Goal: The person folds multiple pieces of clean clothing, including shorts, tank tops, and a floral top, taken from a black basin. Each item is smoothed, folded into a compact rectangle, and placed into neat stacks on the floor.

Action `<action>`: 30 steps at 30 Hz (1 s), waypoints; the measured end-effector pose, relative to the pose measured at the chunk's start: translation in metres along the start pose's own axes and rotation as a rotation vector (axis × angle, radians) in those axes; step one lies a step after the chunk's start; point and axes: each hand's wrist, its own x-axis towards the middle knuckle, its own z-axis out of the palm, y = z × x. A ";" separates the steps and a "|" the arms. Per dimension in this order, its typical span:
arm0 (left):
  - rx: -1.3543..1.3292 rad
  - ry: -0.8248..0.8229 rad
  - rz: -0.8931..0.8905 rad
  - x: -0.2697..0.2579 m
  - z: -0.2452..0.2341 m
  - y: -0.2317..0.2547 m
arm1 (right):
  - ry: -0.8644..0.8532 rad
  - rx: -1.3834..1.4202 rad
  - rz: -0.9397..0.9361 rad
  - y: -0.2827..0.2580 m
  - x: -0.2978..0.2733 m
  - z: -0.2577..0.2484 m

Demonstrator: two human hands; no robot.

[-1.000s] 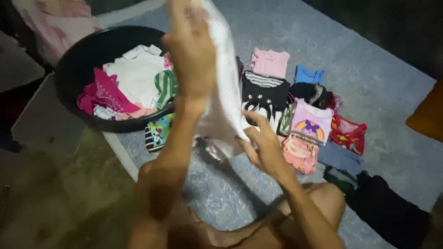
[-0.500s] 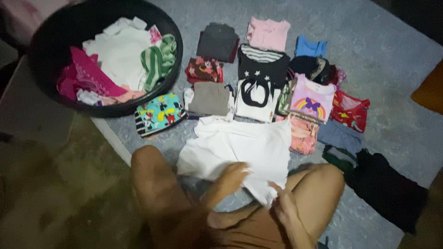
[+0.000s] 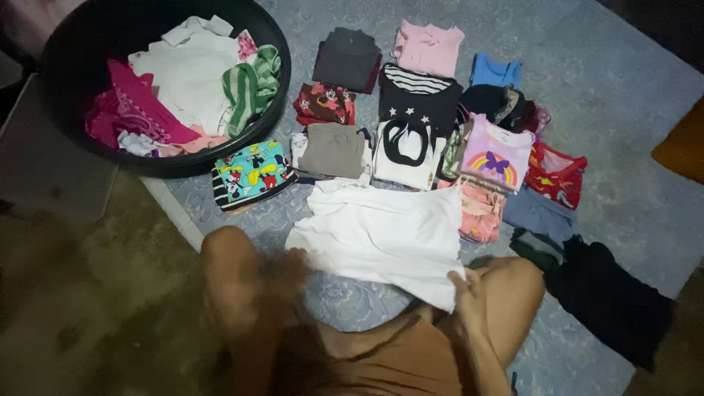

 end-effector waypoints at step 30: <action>0.089 0.408 0.203 0.083 -0.216 0.243 | -0.376 -0.884 -0.957 -0.233 -0.048 0.049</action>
